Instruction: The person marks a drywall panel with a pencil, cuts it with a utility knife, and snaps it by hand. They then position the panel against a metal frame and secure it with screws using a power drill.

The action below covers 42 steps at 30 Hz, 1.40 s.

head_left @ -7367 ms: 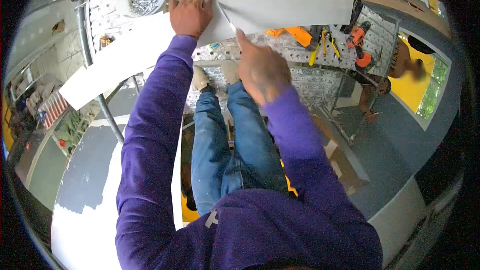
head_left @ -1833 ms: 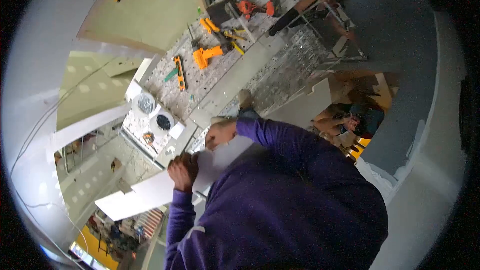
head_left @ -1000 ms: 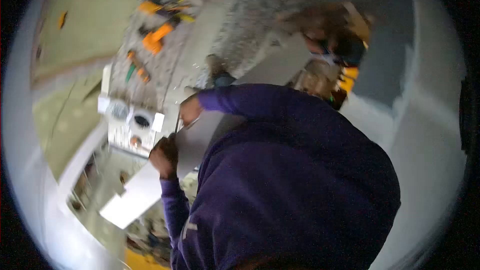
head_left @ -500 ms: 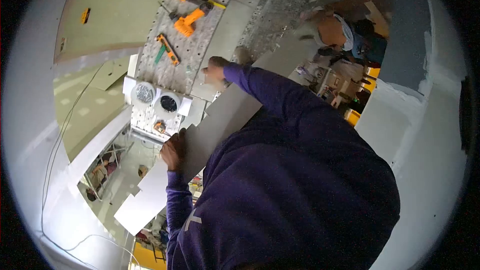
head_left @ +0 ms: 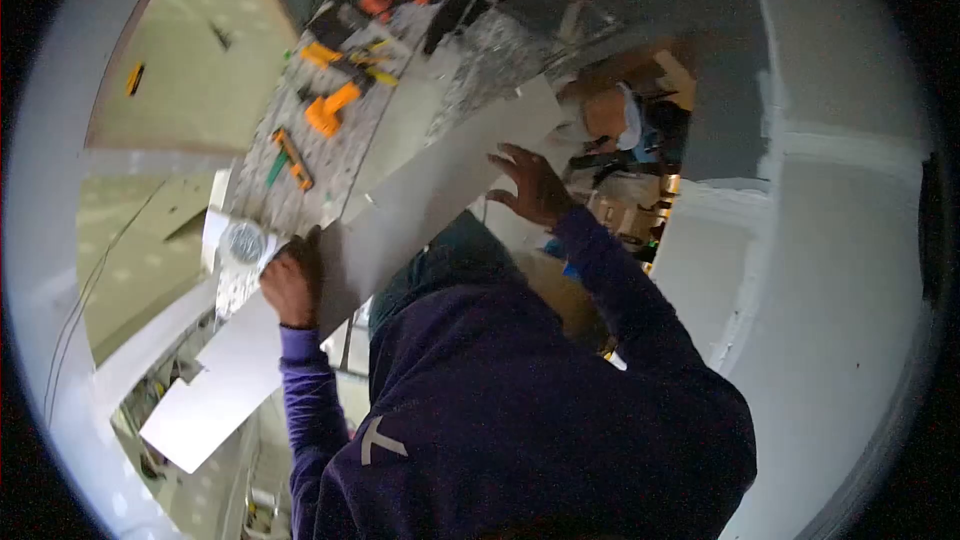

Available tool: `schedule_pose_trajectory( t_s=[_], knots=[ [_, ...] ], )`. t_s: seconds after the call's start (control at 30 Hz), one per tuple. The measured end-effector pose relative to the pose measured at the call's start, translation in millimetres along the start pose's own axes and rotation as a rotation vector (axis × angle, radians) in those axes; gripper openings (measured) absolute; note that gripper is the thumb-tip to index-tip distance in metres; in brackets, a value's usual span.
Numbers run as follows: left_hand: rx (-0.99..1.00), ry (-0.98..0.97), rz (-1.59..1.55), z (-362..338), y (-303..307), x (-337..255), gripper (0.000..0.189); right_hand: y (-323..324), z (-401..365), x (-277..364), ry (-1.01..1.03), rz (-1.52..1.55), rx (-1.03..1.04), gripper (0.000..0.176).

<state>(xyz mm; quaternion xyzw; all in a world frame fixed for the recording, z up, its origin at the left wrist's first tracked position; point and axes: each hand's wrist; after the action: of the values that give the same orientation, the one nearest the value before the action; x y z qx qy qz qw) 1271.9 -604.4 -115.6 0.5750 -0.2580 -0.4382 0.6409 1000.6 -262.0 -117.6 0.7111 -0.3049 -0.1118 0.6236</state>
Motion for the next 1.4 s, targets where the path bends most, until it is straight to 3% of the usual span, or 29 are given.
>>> schedule_pose_trajectory(
  t_s=[0.07, 0.17, 0.2, 0.27, 0.33, 0.43, 0.5, 0.57, 0.67, 0.7, 0.73, 0.8, 0.9, 1.0, 1.03, 1.13, 1.2, 1.27, 1.33, 1.4],
  knots=[
    [-0.052, -0.059, -0.001, 40, 4, -20, 0.045, 2, -28, -18, -0.279, 0.011, -0.121, 0.067],
    [-0.082, -0.113, -0.107, 88, -12, -38, 0.043, -19, -54, -55, -0.769, 0.351, -0.403, 0.063],
    [0.036, -0.031, -0.147, 104, -6, -59, 0.041, -38, -60, -66, -0.854, 0.450, -0.421, 0.062],
    [0.137, -0.053, -0.143, 129, -24, -93, 0.044, -74, -60, -84, -0.785, 0.615, -0.335, 0.060],
    [0.075, -0.184, -0.274, 142, -96, -118, 0.043, -108, -34, -85, -0.518, 0.800, -0.246, 0.058],
    [0.182, -0.132, -0.525, 196, -117, -208, 0.043, -115, 33, -70, -0.160, 0.933, -0.396, 0.056],
    [0.262, -0.157, -0.700, 232, -146, -257, 0.041, -34, 64, -54, -0.297, 0.830, -0.635, 0.058],
    [0.238, -0.278, -0.814, 266, -226, -293, 0.039, 41, 93, -54, -0.588, 0.918, -0.845, 0.057],
    [0.044, -0.356, -0.916, 309, -262, -362, 0.044, 53, 132, -140, -0.695, 1.055, -0.821, 0.056],
    [0.073, -0.314, -0.949, 323, -275, -385, 0.047, 76, 137, -155, -0.793, 0.844, -0.793, 0.052],
    [0.103, -0.270, -0.980, 336, -290, -406, 0.050, 93, 141, -176, -0.807, 0.819, -0.775, 0.051],
    [0.094, -0.230, -0.983, 351, -277, -434, 0.057, 83, 161, -247, -0.763, 0.743, -0.804, 0.051],
    [0.028, -0.343, -0.989, 349, -179, -457, 0.065, 57, 189, -341, -0.703, 0.573, -1.015, 0.055],
    [-0.113, -0.515, -1.034, 349, -132, -460, 0.061, 132, 170, -356, -0.841, 0.813, -0.931, 0.060],
    [-0.045, -0.515, -1.052, 348, -145, -457, 0.058, 149, 159, -360, -0.852, 0.894, -0.883, 0.062],
    [-0.070, -0.574, -1.025, 348, -106, -458, 0.058, 157, 129, -368, -0.854, 0.887, -0.924, 0.067],
    [-0.021, -0.629, -1.035, 352, -71, -470, 0.065, 100, 102, -390, -0.747, 0.201, -1.090, 0.068],
    [-0.024, -0.750, -0.957, 361, -46, -486, 0.069, 112, 60, -359, -0.821, -0.067, -0.976, 0.065],
    [-0.063, -0.937, -0.893, 376, -8, -510, 0.074, 160, 8, -287, -0.981, 0.209, -0.811, 0.062],
    [-0.125, -1.141, -0.838, 397, 31, -543, 0.076, 166, -30, -256, -1.083, 0.223, -0.768, 0.058]
  ],
)
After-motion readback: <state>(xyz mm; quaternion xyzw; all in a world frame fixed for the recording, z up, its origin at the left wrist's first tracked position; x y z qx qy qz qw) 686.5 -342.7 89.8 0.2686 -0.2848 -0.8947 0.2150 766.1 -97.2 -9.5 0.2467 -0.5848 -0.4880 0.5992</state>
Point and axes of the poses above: each hand's wrist, its own z-axis towards the middle knuckle, its own y-axis out of the back of the hand, x = y × z, and after that the axes turned 6 degrees about -z, right-handed
